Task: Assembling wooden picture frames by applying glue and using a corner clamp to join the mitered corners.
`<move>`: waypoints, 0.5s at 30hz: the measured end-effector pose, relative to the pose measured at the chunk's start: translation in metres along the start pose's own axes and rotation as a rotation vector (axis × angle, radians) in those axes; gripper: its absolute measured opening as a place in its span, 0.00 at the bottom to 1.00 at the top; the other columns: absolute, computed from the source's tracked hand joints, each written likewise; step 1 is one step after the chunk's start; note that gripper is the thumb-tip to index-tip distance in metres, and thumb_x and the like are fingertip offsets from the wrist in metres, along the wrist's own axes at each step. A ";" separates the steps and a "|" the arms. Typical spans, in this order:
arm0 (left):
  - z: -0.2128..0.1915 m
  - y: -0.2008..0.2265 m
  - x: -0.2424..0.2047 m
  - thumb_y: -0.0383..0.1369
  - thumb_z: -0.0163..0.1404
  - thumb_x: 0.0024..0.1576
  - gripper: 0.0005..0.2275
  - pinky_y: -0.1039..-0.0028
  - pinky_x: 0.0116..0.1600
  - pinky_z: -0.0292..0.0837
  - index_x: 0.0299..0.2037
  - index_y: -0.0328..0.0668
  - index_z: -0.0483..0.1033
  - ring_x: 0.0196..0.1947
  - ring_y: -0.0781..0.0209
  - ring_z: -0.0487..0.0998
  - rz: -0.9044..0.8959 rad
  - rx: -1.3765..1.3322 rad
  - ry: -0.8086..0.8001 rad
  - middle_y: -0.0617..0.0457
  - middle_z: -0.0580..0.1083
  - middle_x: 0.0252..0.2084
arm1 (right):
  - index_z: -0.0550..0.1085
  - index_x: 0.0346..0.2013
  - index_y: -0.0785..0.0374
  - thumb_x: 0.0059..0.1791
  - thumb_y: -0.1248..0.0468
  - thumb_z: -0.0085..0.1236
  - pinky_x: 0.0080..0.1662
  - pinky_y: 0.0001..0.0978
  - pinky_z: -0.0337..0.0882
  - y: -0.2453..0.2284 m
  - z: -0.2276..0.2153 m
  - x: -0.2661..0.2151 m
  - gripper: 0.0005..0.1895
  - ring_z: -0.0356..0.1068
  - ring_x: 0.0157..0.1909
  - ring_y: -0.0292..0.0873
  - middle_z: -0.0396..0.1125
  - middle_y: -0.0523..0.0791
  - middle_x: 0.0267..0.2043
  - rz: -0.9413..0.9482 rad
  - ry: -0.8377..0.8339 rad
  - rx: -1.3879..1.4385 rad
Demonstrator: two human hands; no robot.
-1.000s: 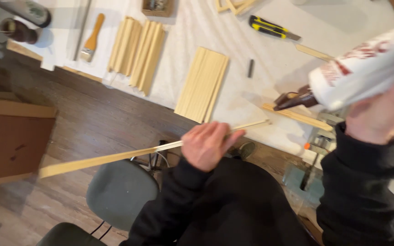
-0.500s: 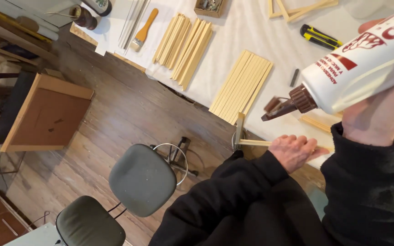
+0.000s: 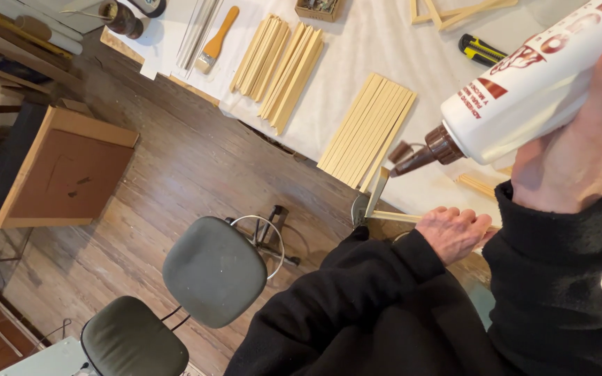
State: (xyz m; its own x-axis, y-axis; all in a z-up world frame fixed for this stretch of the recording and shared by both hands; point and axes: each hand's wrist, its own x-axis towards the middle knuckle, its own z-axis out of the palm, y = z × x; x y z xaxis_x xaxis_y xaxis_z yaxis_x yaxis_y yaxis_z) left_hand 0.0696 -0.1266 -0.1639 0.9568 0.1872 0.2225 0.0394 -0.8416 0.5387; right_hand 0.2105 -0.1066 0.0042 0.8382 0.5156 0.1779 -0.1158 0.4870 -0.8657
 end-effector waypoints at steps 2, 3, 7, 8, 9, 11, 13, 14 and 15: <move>0.000 -0.001 0.002 0.43 0.47 0.65 0.12 0.64 0.35 0.73 0.36 0.46 0.70 0.27 0.54 0.79 0.001 0.003 0.016 0.53 0.74 0.28 | 0.65 0.66 0.69 0.65 0.54 0.54 0.61 0.36 0.71 0.001 0.001 0.002 0.23 0.69 0.55 0.43 0.65 0.47 0.56 -0.001 0.019 0.008; -0.001 0.000 0.002 0.43 0.47 0.65 0.11 0.64 0.35 0.73 0.37 0.46 0.70 0.27 0.54 0.79 0.001 0.013 0.002 0.53 0.75 0.29 | 0.66 0.66 0.69 0.65 0.55 0.55 0.61 0.35 0.71 0.001 0.003 0.002 0.23 0.69 0.56 0.42 0.66 0.47 0.56 -0.009 0.034 0.006; 0.000 -0.001 0.001 0.42 0.48 0.63 0.10 0.65 0.35 0.73 0.37 0.46 0.70 0.28 0.54 0.79 0.005 0.000 -0.016 0.54 0.75 0.30 | 0.67 0.64 0.70 0.64 0.57 0.59 0.62 0.35 0.72 0.000 0.008 0.003 0.22 0.70 0.56 0.41 0.66 0.47 0.57 -0.045 0.066 -0.008; -0.001 0.000 0.002 0.42 0.48 0.63 0.10 0.65 0.35 0.73 0.37 0.46 0.70 0.28 0.54 0.79 0.004 -0.001 -0.016 0.54 0.75 0.30 | 0.67 0.64 0.70 0.64 0.57 0.59 0.62 0.35 0.72 -0.001 0.009 0.003 0.22 0.70 0.56 0.41 0.66 0.47 0.57 -0.044 0.066 -0.008; -0.003 0.000 0.002 0.41 0.48 0.64 0.09 0.65 0.35 0.73 0.38 0.46 0.70 0.28 0.54 0.79 0.006 0.001 -0.016 0.53 0.75 0.30 | 0.68 0.64 0.70 0.63 0.58 0.60 0.63 0.35 0.72 -0.002 0.011 0.003 0.22 0.70 0.57 0.42 0.67 0.48 0.57 -0.051 0.070 -0.013; -0.003 0.000 0.003 0.41 0.48 0.64 0.09 0.65 0.36 0.74 0.38 0.46 0.70 0.29 0.54 0.79 0.008 0.004 -0.012 0.53 0.75 0.30 | 0.68 0.64 0.70 0.63 0.58 0.60 0.63 0.35 0.72 -0.005 0.016 0.003 0.22 0.70 0.57 0.42 0.67 0.48 0.58 -0.059 0.072 -0.018; 0.001 -0.001 0.003 0.41 0.47 0.64 0.10 0.64 0.37 0.75 0.38 0.45 0.70 0.29 0.54 0.80 0.011 0.014 -0.050 0.53 0.76 0.30 | 0.68 0.64 0.69 0.62 0.57 0.60 0.61 0.35 0.73 -0.010 0.023 0.003 0.22 0.71 0.55 0.41 0.67 0.47 0.57 -0.057 0.070 -0.040; -0.001 -0.001 0.005 0.41 0.47 0.64 0.10 0.64 0.37 0.75 0.38 0.45 0.70 0.29 0.54 0.80 0.011 0.014 -0.049 0.53 0.76 0.30 | 0.68 0.64 0.69 0.62 0.57 0.60 0.61 0.35 0.73 -0.009 0.022 0.003 0.22 0.71 0.55 0.41 0.67 0.47 0.57 -0.056 0.070 -0.040; -0.003 -0.001 0.005 0.42 0.47 0.64 0.10 0.64 0.36 0.75 0.38 0.45 0.70 0.29 0.55 0.80 0.010 0.022 -0.067 0.53 0.76 0.30 | 0.69 0.64 0.70 0.62 0.57 0.60 0.62 0.35 0.73 -0.008 0.021 0.003 0.22 0.71 0.56 0.41 0.68 0.47 0.57 -0.056 0.070 -0.044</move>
State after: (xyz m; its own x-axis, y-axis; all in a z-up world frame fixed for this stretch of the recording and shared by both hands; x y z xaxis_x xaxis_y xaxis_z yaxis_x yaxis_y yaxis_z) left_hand 0.0737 -0.1235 -0.1607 0.9744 0.1446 0.1722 0.0352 -0.8544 0.5185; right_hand 0.2030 -0.0946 0.0215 0.8781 0.4372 0.1943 -0.0457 0.4810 -0.8755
